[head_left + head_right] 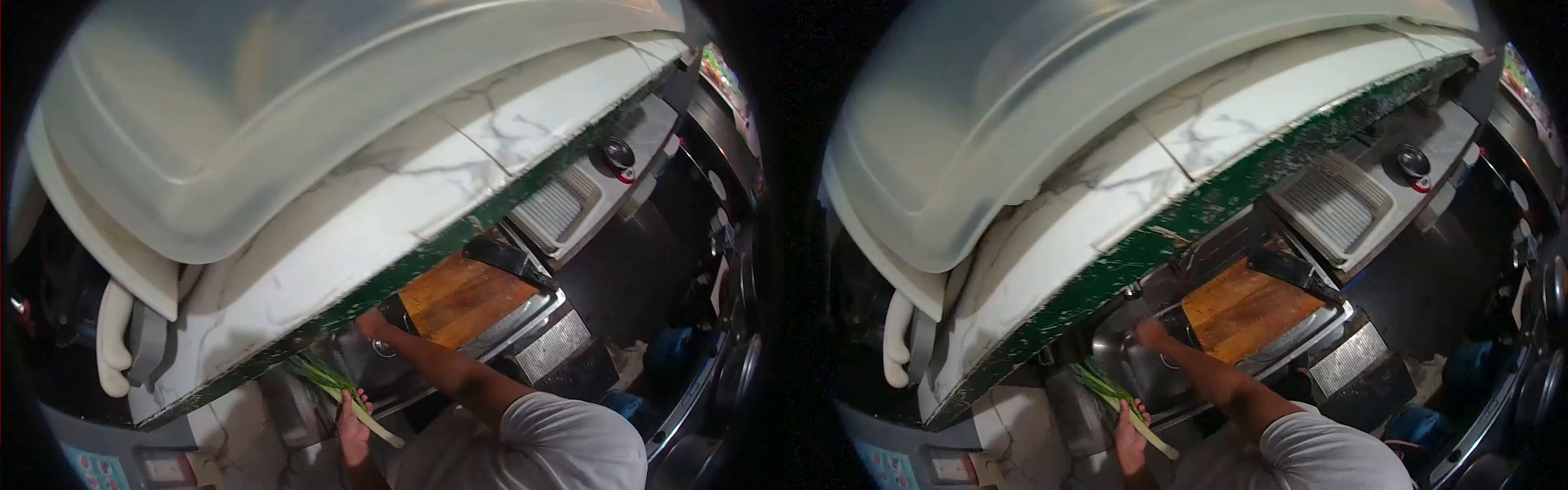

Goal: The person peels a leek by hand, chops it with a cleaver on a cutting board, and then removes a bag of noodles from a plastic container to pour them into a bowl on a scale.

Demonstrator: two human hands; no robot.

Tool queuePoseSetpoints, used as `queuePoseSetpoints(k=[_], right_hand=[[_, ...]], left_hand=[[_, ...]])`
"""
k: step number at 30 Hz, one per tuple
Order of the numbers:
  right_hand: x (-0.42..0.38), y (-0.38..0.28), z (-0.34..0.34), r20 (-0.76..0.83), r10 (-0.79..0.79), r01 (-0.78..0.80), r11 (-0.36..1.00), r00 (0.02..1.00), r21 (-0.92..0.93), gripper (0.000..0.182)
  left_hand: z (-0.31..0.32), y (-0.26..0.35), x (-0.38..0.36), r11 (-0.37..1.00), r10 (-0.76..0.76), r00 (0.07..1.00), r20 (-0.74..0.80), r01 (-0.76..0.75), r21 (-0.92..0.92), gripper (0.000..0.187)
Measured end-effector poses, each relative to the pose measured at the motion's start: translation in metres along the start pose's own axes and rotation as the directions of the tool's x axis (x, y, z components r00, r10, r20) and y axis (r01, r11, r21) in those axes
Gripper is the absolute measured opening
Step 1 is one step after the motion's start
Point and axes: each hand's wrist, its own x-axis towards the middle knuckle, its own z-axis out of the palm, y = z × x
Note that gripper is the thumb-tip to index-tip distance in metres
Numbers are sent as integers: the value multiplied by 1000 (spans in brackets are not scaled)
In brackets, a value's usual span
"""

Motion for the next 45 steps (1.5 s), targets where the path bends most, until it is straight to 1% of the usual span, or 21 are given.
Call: queuePoseSetpoints(k=[1,3,6,9,11,15,16,18,21,23,25,27,30,33,34,35,36,42,43,44,45], right_hand=[[-21,7,-29,330,9,142,890,944,-432,21],[-58,13,-105,424,57,140,898,904,-418,32],[-123,88,-181,-34,-187,166,929,982,-332,45],[-159,51,-301,-90,174,-195,915,981,-355,58],[-183,81,-283,-521,124,-481,603,844,-636,77],[-158,43,-208,282,-107,192,936,953,-294,89],[-147,37,-221,271,-116,195,938,955,-287,89],[-127,40,-268,-36,198,-200,938,979,-282,90],[-120,85,-259,-436,180,-453,585,882,-673,90],[-100,65,-244,-428,177,-430,659,886,-617,88],[-74,54,-218,-60,64,-86,829,996,-552,80],[-53,39,-206,477,50,18,990,877,-136,69],[-60,37,-150,433,-207,350,893,877,-282,58],[-59,51,-55,162,33,-54,991,986,126,54],[-56,35,-34,446,261,-509,574,856,642,49],[-53,26,-24,752,186,-724,-203,632,659,45],[-49,26,-21,751,184,-722,-205,634,661,45],[-13,73,-7,428,316,-523,345,847,779,30],[-27,89,-27,111,149,-183,876,983,446,33],[-50,109,-60,-45,-200,191,969,979,-156,46],[-59,97,-109,-133,-146,130,984,980,-123,39]], left_hand=[[-2,-1,4,1000,15,999,-28,-14,26,35],[-14,2,7,998,18,999,-50,-15,62,35],[-30,4,4,999,42,995,-87,-39,33,35],[-35,9,-1,998,43,993,-112,-39,39,34],[-37,14,5,999,29,995,-91,-25,40,33],[-4,28,11,995,25,990,-139,-12,94,33],[2,37,11,991,39,990,-138,-22,129,33],[12,50,5,981,78,990,-118,-55,184,34],[-1,49,1,992,77,994,-72,-69,109,34],[-9,47,2,993,86,993,-82,-78,93,33],[-12,44,-4,993,94,992,-90,-87,75,33],[-11,51,-8,995,69,991,-114,-60,77,32],[-27,52,-6,997,75,993,-87,-73,28,31],[-24,48,-12,993,110,991,-79,-107,41,31],[-19,46,-13,993,112,991,-77,-109,41,31],[-12,45,-17,993,115,989,-91,-112,42,31],[-7,45,-18,992,118,987,-106,-114,45,31],[-15,37,-20,995,92,984,-154,-87,40,32],[-19,36,-21,996,87,984,-154,-82,39,32],[-23,33,-22,996,93,982,-163,-89,32,32],[-26,30,-23,995,97,980,-171,-94,26,33]])
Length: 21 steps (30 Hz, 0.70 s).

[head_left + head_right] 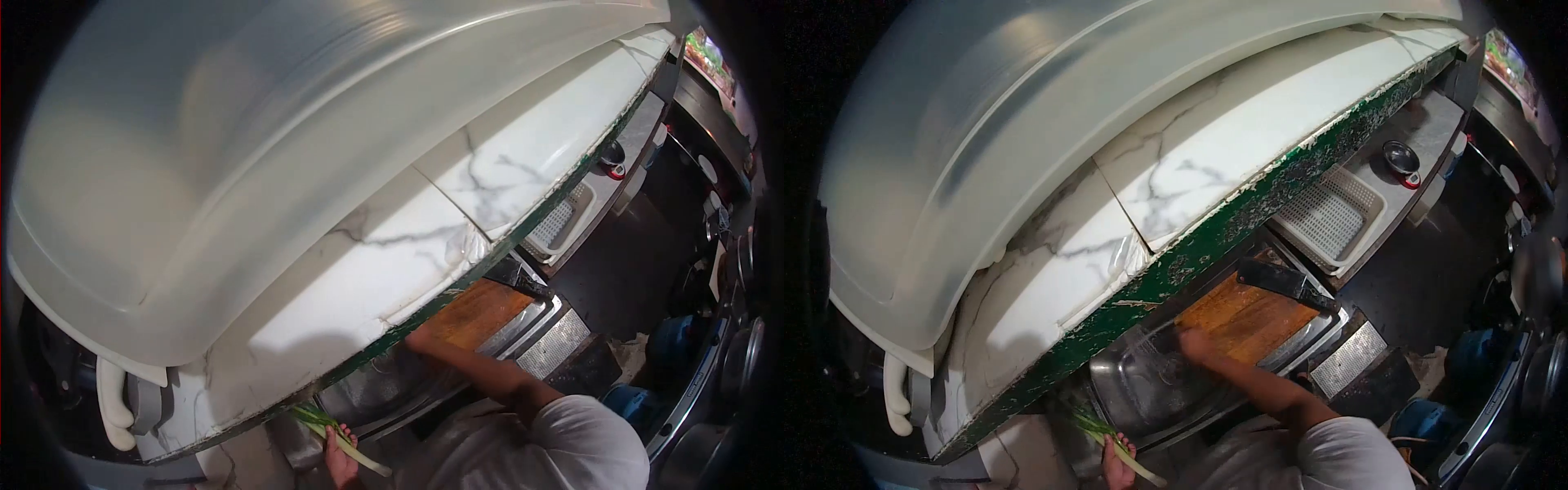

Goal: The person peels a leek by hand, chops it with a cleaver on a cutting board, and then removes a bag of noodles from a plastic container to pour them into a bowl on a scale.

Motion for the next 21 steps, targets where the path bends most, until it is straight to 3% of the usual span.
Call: queuePoseSetpoints(k=[1,2,3,4,6,7,8,9,10,12,13,15,16,17,18,19,21], right_hand=[[2,-10,-53,-82,64,-62,998,995,31,33],[0,-25,-110,120,246,-222,957,962,-185,44],[-5,-29,-145,272,448,-316,853,852,-415,55],[-9,-19,-148,274,444,-311,854,853,-416,55],[-16,0,-146,-96,445,-374,594,890,-712,75],[-6,-15,-151,-100,448,-379,593,889,-711,75],[17,-54,-164,268,499,-293,780,824,-553,76],[31,-80,-168,607,416,-267,907,677,-324,78],[32,-82,-157,604,415,-270,908,680,-320,78],[27,-77,-126,638,15,71,992,770,-108,70],[21,-64,-115,633,11,74,991,774,-108,70],[2,-36,-107,379,207,-118,962,902,-245,72],[-5,-29,-114,389,201,-112,964,899,-240,72],[-10,-25,-124,36,280,-251,905,959,-344,73],[-12,-24,-129,-328,294,-411,825,898,-386,75],[-8,-33,-128,-324,287,-403,831,901,-385,75],[-1,-58,-117,34,434,-324,720,900,-613,79]], left_hand=[[-4,-2,0,1000,-6,1000,2,6,-2,33],[-5,-3,2,1000,3,1000,6,-3,-4,34],[-8,-4,2,1000,14,1000,6,-14,-5,34],[-11,-5,6,1000,16,1000,5,-16,-10,34],[-16,-6,14,1000,-25,1000,15,25,1,35],[-12,-5,16,1000,-26,999,18,26,4,35],[-1,-2,15,1000,-21,999,48,20,15,35],[6,1,13,1000,-15,997,75,13,26,35],[12,3,10,999,-12,997,77,10,31,35],[19,10,9,999,-33,999,22,32,43,35],[17,10,10,999,-27,999,27,26,44,35],[3,8,5,1000,6,997,77,-7,16,33],[0,7,1,1000,10,998,65,-11,13,33],[0,6,-3,1000,20,997,69,-20,-6,33],[-1,5,-5,999,32,997,76,-30,-27,33],[-1,5,-6,999,40,997,73,-37,-32,33],[-1,6,-8,999,19,996,92,-16,-36,34]])
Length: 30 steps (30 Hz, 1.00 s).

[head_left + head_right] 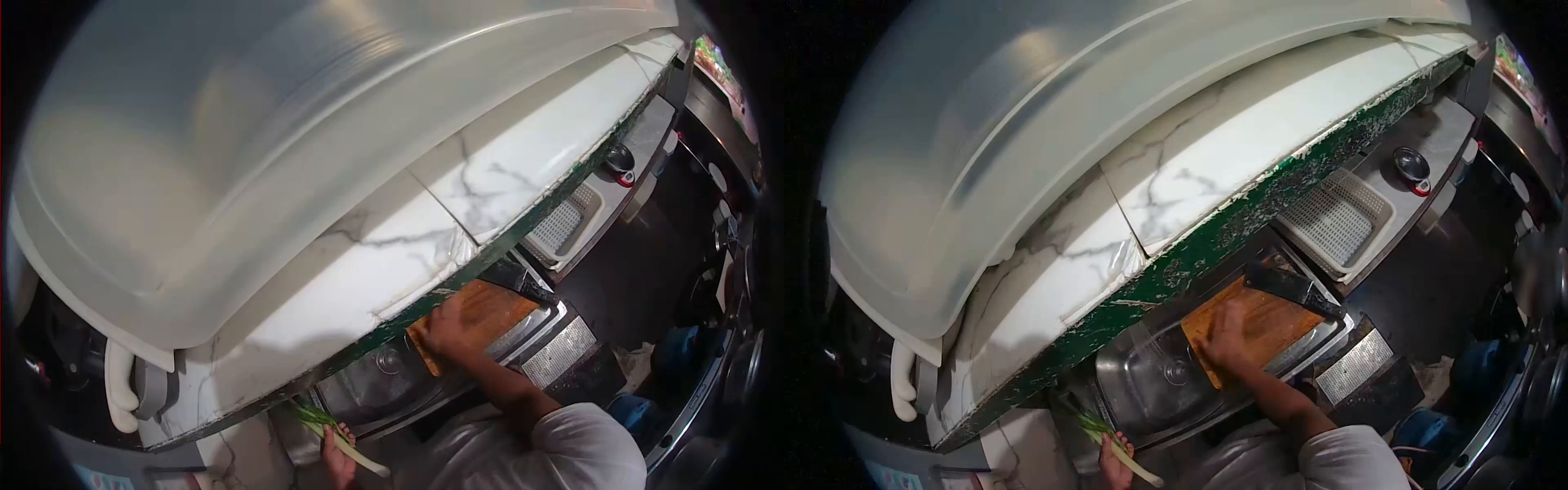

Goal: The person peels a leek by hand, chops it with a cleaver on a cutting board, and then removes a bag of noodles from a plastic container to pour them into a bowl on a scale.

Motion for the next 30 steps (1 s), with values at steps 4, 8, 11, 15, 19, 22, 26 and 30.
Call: queuePoseSetpoints(k=[4,8,11,15,19,22,26,30], right_hand=[[9,-60,53,29,-612,516,691,791,507,48],[12,-120,108,425,-236,-327,362,874,873,32],[25,-130,122,462,-334,-479,34,822,877,28],[65,-76,114,52,-389,152,474,920,867,25],[63,40,55,-161,-260,306,786,952,537,45],[48,11,86,6,-406,339,771,914,539,55],[14,-36,134,317,-591,368,753,741,545,75],[12,-113,132,74,-411,170,525,909,834,44]], left_hand=[[18,5,-4,998,61,998,33,-62,23,36],[34,3,-1,997,78,996,-41,-77,18,32],[40,3,-11,996,89,993,-72,-90,-9,33],[11,-1,-19,995,92,995,-27,-93,-34,39],[-17,-10,-24,994,57,997,-47,-61,-87,38],[-12,-15,-22,999,13,999,-52,-16,-47,34],[49,-20,-6,998,-17,996,93,22,-54,27],[87,-20,2,1000,20,984,176,-23,14,25]])
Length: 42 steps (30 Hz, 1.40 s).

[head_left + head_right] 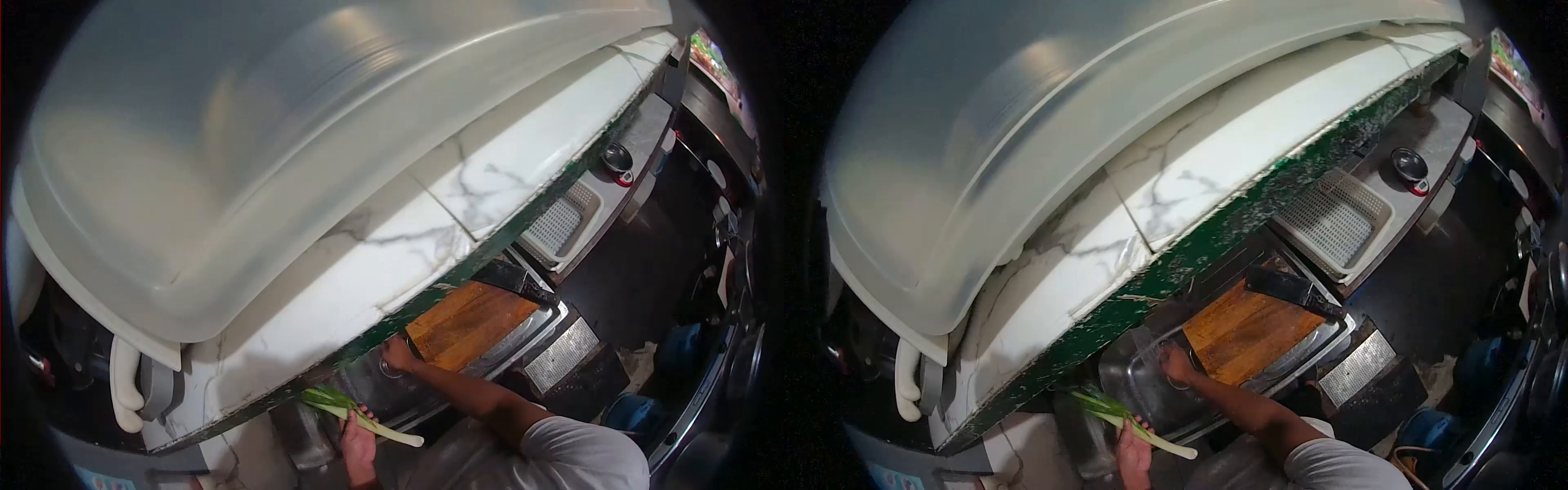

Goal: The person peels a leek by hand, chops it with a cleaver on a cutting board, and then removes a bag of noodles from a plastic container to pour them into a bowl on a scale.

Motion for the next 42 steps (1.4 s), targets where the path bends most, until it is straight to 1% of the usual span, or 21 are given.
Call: queuePoseSetpoints(k=[1,2,4,7,9,10,12,13,15,16,18,20,22,23,25,29,30,32,34,37,42], right_hand=[[10,9,9,189,416,-446,696,889,563,41],[18,7,7,308,459,-516,449,834,729,38],[33,6,1,353,385,-500,405,853,766,32],[54,7,-13,261,306,-402,716,915,571,25],[56,16,-26,130,-2,8,999,992,-44,22],[53,23,-37,123,-272,297,836,954,-461,21],[-13,-30,-120,168,-229,284,777,959,-563,31],[-32,-36,-154,328,66,120,849,942,-515,43],[-78,-49,-208,28,197,-147,809,980,-569,62],[-87,-42,-210,39,196,-140,812,980,-566,62],[-108,-26,-196,-379,172,-415,447,909,-793,78],[-82,3,-121,118,368,-145,612,922,-777,84],[-60,-53,-107,741,-17,412,839,671,-354,86],[-56,-84,-137,737,-25,415,839,675,-351,86],[-50,-137,-192,363,435,-333,890,824,-312,80],[-27,8,-158,-205,152,-249,744,967,-620,65],[-30,16,-133,-171,78,-167,777,982,-607,62],[-32,-17,-72,284,129,80,780,950,-620,53],[2,2,-4,278,111,33,884,954,-466,37],[24,-6,-29,213,118,-57,960,970,-273,37],[52,-1,-161,101,113,-50,871,988,-489,36]], left_hand=[[5,0,0,999,28,1000,10,-29,46,25],[7,-4,0,999,21,1000,16,-22,50,25],[10,-11,3,988,46,992,113,-62,141,27],[9,-18,5,981,7,979,206,-46,186,32],[8,-21,3,975,9,983,184,-50,214,27],[7,-21,-1,968,13,987,158,-52,245,23],[0,-19,-13,961,23,996,91,-47,274,23],[-6,-17,-15,952,31,999,36,-40,303,23],[-31,-14,-22,926,55,998,6,-53,375,23],[-39,-13,-26,896,75,997,-21,-58,441,24],[-27,-8,-24,921,98,994,-42,-74,382,24],[-39,-7,-14,904,98,994,44,-107,414,26],[-22,-1,-16,910,82,994,66,-102,401,27],[-7,8,-14,914,78,992,95,-109,390,27],[5,28,-21,914,79,990,115,-118,389,28],[7,34,-39,859,123,988,97,-155,489,27],[9,33,-38,857,97,991,96,-132,498,27],[20,30,-36,828,44,992,117,-102,552,28],[30,31,-29,785,-9,988,153,-88,613,29],[31,23,-31,785,-50,989,141,-49,618,30],[27,2,-29,752,-82,990,117,-15,659,30]])
